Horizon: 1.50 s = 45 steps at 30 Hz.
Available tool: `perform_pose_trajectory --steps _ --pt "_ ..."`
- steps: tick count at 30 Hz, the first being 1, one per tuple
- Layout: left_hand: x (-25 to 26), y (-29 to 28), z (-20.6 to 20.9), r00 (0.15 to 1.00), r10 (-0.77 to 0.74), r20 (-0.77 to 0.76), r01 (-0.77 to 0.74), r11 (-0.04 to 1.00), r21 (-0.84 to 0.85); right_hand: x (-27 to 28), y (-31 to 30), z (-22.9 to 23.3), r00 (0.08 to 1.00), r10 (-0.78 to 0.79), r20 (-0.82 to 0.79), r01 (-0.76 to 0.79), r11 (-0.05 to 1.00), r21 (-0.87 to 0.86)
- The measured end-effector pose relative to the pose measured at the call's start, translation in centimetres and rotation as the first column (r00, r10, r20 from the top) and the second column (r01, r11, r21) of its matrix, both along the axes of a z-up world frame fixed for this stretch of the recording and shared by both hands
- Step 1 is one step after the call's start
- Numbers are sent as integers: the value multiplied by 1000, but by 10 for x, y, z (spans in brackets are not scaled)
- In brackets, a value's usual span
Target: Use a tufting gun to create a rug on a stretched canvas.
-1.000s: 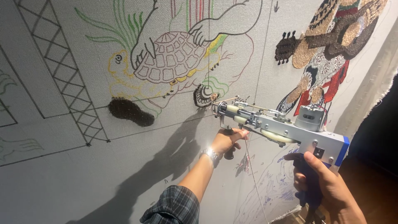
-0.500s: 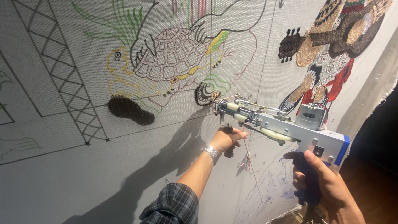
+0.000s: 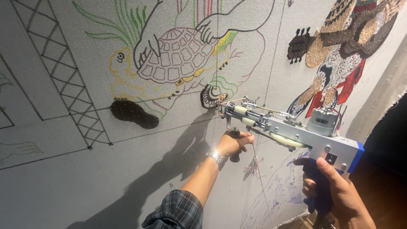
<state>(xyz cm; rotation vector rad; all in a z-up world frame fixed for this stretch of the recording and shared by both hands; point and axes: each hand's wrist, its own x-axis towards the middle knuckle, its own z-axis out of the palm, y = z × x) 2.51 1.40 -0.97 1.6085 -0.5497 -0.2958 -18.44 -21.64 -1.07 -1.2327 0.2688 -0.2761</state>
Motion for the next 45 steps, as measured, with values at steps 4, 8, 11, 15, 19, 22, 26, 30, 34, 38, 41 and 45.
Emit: perform_pose_trajectory --steps 4,8,11,15,19,22,26,30,34,38,41,45 --pt "4 -1 -3 1000 -4 0 4 1000 -28 0 2 3 1000 -2 4 2 1000 6" --pt "1 -1 0 1000 1 18 -1 1000 -10 -4 9 11 1000 -5 -4 5 1000 -30" --pt "-1 0 2 1000 0 16 0 1000 -7 -5 12 13 1000 21 15 -21 1000 -17" --pt "-7 3 8 1000 4 10 -5 1000 5 -8 18 19 1000 16 2 -16 999 -33" --pt "-7 4 10 1000 11 9 -11 1000 14 -4 17 16 999 -33 -12 32 999 -42" --pt "-9 6 15 999 31 -15 -31 999 23 -3 23 20 1000 -29 -1 29 998 -58" --pt "9 2 7 997 61 -48 -61 998 -8 1 37 28 993 -119 -9 118 991 -67" --pt "41 -3 -12 989 124 -75 -126 992 -21 3 54 39 999 -6 -36 1 993 -115" --pt "59 6 -16 974 108 -197 -141 976 -164 10 71 41 999 36 33 -28 976 -214" --pt "62 14 -8 963 164 -214 -195 971 -135 17 83 42 1000 18 7 -15 973 -228" --pt "51 20 -1 965 158 -210 -188 973 -133 19 83 40 999 30 41 -19 968 -250" --pt "39 30 17 952 243 -185 -248 969 -4 27 85 36 999 33 19 -28 978 -205"
